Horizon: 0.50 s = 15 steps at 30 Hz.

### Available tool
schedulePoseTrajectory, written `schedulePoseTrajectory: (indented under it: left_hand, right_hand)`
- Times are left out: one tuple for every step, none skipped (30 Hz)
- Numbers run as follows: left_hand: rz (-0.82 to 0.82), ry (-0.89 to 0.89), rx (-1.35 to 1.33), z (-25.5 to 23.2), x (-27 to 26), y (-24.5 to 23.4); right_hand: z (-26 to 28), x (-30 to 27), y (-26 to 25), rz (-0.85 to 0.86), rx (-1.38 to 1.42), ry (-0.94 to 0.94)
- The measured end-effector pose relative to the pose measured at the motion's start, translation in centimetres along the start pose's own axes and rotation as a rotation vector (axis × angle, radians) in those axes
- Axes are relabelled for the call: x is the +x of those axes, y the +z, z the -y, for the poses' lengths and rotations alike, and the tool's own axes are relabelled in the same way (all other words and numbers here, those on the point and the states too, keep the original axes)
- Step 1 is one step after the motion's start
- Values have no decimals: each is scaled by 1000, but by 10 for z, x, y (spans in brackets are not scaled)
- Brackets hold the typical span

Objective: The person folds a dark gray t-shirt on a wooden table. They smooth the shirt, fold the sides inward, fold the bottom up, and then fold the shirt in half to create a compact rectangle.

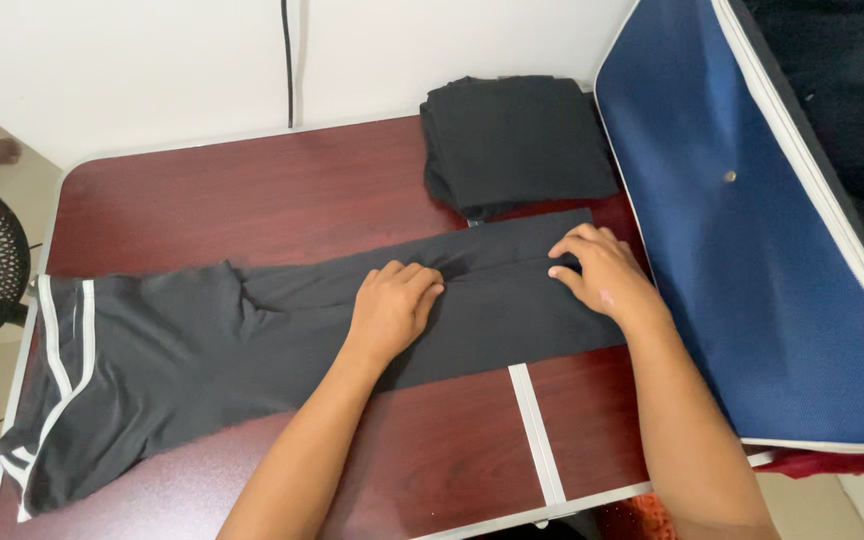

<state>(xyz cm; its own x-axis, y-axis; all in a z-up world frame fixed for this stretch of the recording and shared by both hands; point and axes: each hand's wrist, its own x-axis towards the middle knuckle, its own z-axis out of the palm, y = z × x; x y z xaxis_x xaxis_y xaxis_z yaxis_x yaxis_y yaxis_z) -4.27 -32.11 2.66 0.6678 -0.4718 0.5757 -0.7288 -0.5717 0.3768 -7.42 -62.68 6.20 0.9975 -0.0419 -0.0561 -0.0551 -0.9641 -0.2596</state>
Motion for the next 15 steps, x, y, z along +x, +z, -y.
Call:
schedulePoseTrajectory:
  left_hand:
    - [-20, 6, 11, -2, 0, 0]
    - [-40, 11, 22, -3, -1, 0]
    - [-57, 20, 29, -4, -2, 0]
    - [-76, 23, 40, -3, -3, -1]
    - [-93, 32, 46, -3, -3, -1]
    - [-111, 40, 52, -3, -2, 0]
    - [-122, 57, 68, -3, -2, 1]
    - [-132, 74, 83, -2, -2, 1]
    - [-142, 91, 101, -2, -2, 1]
    - [-155, 109, 121, -1, -3, 1]
    - [-168, 127, 139, -1, -3, 1]
    - [-182, 146, 157, -1, -3, 1]
    - [-187, 141, 163, -1, -3, 1]
    - [-192, 137, 168, -1, -3, 0]
    - [-196, 132, 174, -1, -4, 0]
  right_hand:
    - [0, 0, -1, -26, 40, -42]
    - [0, -2, -3, -52, 80, -83]
    - [1, -4, -4, -78, 122, -119]
    - [3, -3, -3, -45, 127, -144]
    - [3, -2, -4, -13, 132, -164]
    - [3, -2, -4, 18, 137, -183]
    - [4, -2, -4, 3, 122, -189]
    - [5, -2, -3, -12, 108, -195]
    - [6, -2, -2, -27, 95, -202]
    - [7, -2, -1, -12, 96, -175]
    - [9, -1, 0, 2, 95, -146]
    - [10, -1, -1, 16, 95, -118]
    - [10, -1, -2, 6, 96, -131]
    - [11, -1, -3, -4, 98, -143]
    - [12, -1, -3, -14, 100, -155]
